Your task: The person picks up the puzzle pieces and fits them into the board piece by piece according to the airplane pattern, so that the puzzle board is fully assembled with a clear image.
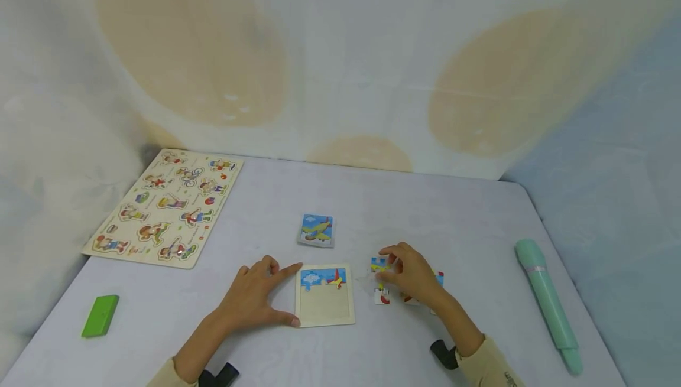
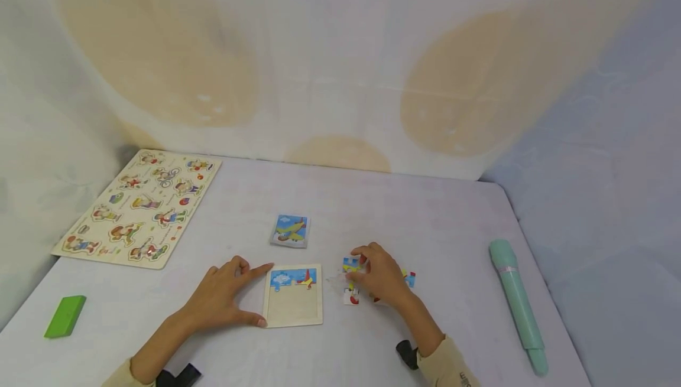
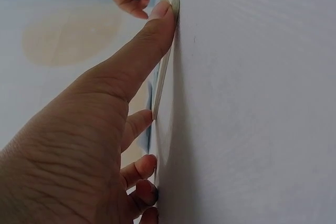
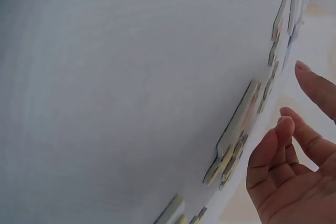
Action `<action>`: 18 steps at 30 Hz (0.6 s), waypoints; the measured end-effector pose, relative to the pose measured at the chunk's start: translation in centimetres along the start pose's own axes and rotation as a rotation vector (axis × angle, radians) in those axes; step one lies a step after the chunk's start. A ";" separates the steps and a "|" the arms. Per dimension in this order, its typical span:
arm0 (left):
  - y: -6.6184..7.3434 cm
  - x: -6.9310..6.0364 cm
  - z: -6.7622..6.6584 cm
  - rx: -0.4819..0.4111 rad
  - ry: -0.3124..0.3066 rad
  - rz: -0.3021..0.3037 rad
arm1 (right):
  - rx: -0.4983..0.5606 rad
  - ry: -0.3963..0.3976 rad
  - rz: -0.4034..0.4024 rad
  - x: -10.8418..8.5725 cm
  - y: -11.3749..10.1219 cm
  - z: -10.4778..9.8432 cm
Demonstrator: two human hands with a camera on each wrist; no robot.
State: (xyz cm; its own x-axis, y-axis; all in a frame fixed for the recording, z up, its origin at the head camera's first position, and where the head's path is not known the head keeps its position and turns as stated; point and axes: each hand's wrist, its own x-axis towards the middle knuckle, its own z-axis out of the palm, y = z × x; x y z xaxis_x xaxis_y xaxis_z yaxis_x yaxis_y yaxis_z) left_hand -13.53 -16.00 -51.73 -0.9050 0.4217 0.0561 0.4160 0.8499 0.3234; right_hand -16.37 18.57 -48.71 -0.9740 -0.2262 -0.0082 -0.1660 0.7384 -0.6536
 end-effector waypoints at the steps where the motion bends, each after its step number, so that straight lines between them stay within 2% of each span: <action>1: 0.0 0.0 0.0 0.001 0.001 0.001 | -0.008 0.004 0.004 0.0 0.1 0.0; 12: 0.1 0.1 -0.1 0.004 -0.002 -0.002 | 0.002 0.003 0.017 0.0 0.8 -0.2; 18: 0.1 0.0 -0.1 -0.005 -0.004 -0.007 | -0.029 -0.010 0.023 0.2 1.1 0.0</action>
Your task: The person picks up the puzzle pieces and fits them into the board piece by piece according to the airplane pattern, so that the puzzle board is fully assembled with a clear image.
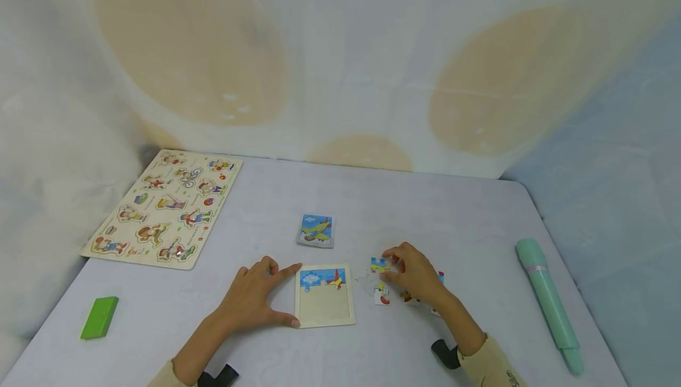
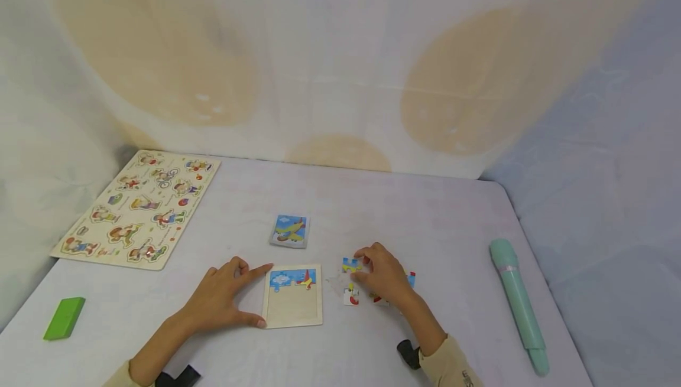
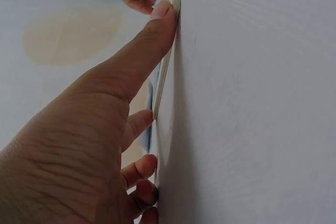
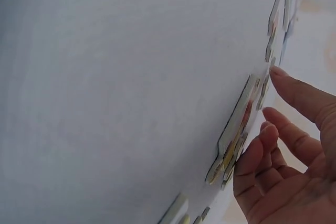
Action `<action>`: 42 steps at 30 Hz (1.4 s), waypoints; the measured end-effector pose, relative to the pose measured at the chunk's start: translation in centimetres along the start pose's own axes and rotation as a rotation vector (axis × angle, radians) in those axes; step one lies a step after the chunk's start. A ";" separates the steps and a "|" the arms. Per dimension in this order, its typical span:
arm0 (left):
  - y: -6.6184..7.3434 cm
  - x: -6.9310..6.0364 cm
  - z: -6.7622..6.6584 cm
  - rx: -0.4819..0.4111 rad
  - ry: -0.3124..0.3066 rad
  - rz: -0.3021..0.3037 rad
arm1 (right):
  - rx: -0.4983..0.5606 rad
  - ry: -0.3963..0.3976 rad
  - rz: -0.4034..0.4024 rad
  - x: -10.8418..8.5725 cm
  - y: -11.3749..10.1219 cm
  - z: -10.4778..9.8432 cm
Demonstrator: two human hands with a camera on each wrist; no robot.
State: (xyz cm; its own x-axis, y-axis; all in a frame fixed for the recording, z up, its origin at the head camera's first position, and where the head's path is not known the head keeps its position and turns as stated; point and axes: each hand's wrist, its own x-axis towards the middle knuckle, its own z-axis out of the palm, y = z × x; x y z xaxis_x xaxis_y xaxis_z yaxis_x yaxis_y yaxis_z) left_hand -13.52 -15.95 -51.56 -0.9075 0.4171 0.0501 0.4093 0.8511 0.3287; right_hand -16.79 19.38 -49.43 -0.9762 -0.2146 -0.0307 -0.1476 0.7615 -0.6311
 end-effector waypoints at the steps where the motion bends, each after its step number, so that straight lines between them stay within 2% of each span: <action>1: 0.0 0.0 0.0 -0.001 -0.001 -0.002 | -0.010 -0.002 0.000 0.0 0.0 0.0; 14: 0.1 -0.2 -0.1 0.003 0.005 0.004 | -0.126 0.023 -0.032 0.0 -0.5 0.4; 24: 0.1 -0.3 -0.2 0.008 0.015 0.010 | -0.276 0.070 -0.169 -0.1 -0.6 0.5; 32: 0.1 -0.2 -0.1 0.003 0.002 0.008 | -0.229 0.103 -0.192 -0.4 -0.5 0.2; 37: 0.0 0.0 -0.1 -0.001 -0.003 0.005 | -0.214 0.127 -0.260 -0.5 -1.2 0.2; 42: 0.0 0.0 0.0 -0.004 -0.004 0.001 | -0.189 0.095 -0.279 -0.8 -2.5 0.5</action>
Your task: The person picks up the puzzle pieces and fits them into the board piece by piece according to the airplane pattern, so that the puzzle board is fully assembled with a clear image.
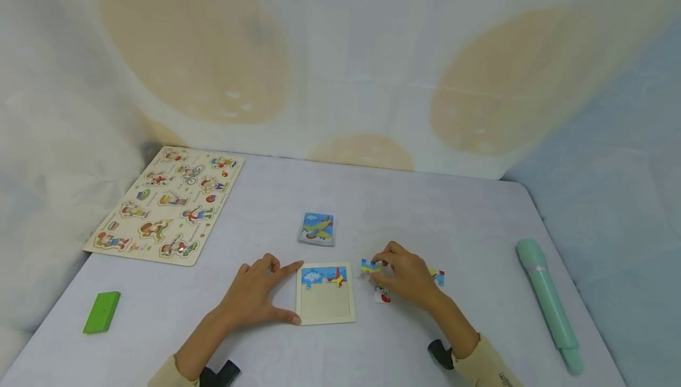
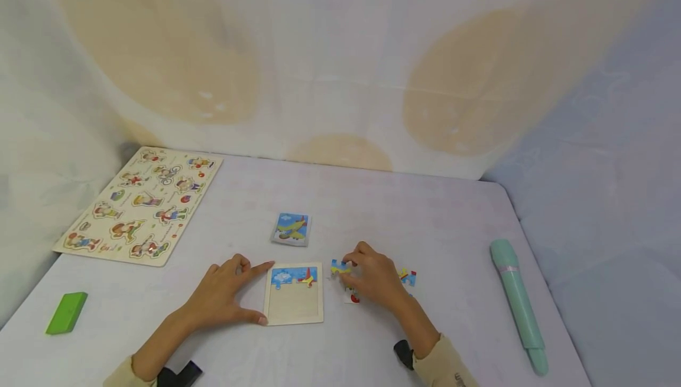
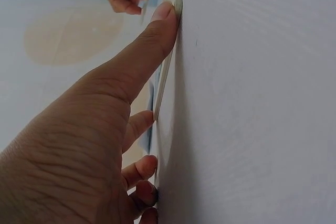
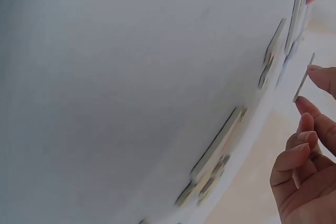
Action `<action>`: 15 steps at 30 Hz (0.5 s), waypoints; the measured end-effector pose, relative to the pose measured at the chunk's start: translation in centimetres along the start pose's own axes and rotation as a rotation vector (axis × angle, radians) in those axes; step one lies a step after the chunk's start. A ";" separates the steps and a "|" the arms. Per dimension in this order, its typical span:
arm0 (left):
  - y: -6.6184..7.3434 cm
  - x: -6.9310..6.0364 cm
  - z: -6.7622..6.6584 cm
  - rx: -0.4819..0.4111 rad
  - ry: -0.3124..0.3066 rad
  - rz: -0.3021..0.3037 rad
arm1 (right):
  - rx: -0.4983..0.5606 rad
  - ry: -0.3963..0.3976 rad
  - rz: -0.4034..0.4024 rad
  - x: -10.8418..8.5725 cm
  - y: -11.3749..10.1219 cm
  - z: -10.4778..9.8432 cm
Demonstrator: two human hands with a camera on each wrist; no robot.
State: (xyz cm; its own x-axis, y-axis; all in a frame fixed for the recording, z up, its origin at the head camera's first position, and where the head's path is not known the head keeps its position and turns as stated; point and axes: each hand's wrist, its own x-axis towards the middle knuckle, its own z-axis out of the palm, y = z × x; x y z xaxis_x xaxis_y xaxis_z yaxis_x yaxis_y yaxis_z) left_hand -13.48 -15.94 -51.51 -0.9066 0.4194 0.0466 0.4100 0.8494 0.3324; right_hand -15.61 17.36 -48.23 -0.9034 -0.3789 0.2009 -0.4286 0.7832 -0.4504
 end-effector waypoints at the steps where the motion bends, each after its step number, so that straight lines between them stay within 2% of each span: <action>1: 0.0 0.0 0.0 0.000 0.001 -0.001 | 0.006 -0.008 0.004 0.0 -0.3 0.1; 6: 0.0 0.0 0.0 0.004 0.002 0.000 | 0.026 -0.038 -0.016 0.2 -1.4 0.3; 15: 0.1 0.0 -0.1 -0.007 0.008 0.009 | 0.011 -0.071 -0.124 0.7 -3.0 1.4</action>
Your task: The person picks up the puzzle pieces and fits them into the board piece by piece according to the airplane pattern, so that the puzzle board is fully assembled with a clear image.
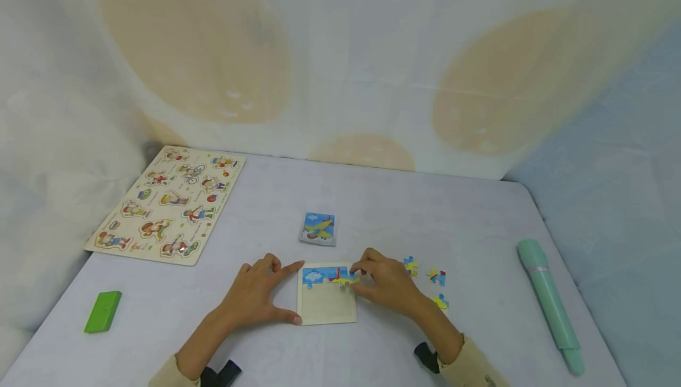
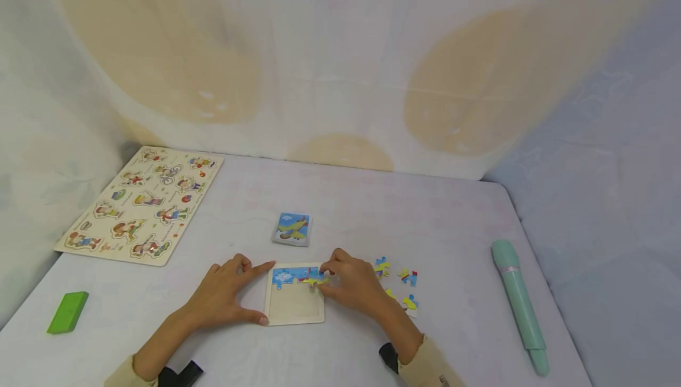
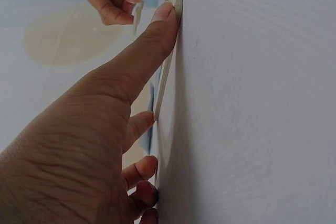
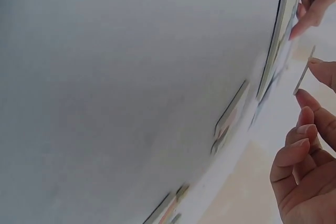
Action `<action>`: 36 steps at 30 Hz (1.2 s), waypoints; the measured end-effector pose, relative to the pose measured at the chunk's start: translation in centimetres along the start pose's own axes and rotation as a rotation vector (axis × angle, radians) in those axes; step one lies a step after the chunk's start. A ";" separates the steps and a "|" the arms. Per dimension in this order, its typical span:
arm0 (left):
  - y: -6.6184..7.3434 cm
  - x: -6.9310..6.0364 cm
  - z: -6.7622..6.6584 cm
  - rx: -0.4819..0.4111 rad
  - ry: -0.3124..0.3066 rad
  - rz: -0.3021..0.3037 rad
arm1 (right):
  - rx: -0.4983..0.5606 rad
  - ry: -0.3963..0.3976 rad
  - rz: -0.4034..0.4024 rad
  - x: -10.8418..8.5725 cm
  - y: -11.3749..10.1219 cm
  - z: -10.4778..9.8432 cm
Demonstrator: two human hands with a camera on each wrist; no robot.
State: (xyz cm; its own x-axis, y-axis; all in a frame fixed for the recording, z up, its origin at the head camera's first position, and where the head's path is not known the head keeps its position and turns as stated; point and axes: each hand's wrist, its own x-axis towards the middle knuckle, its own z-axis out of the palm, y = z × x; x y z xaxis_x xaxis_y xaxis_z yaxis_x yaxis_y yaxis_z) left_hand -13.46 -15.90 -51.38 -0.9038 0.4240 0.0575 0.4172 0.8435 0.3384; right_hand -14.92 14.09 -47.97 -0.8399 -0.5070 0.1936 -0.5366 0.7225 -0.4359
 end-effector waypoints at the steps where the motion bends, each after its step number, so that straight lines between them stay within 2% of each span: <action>1: 0.0 0.0 0.0 -0.002 0.002 0.001 | -0.002 -0.002 -0.020 0.1 -0.1 0.1; 4: -0.1 0.0 0.1 -0.001 0.004 0.002 | 0.010 -0.016 -0.060 0.3 -0.6 0.4; 11: -0.2 0.0 0.2 0.002 -0.002 -0.005 | 0.055 -0.084 -0.083 1.1 -2.1 0.8; 18: -0.3 0.0 0.2 -0.002 -0.001 0.001 | 0.057 -0.128 -0.123 1.7 -3.3 1.7; 27: -0.3 0.0 0.3 0.004 0.003 0.009 | -0.015 -0.181 -0.137 2.2 -4.1 2.4; 36: -0.3 0.0 0.1 -0.016 -0.002 0.006 | -0.135 -0.204 -0.193 3.1 -4.8 3.0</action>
State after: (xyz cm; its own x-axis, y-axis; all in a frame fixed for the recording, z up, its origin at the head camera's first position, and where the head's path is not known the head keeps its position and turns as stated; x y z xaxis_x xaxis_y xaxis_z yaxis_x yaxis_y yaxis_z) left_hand -13.55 -16.16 -51.60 -0.9012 0.4296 0.0578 0.4209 0.8355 0.3532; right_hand -14.73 7.68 -47.91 -0.6950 -0.7151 0.0752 -0.7023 0.6525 -0.2847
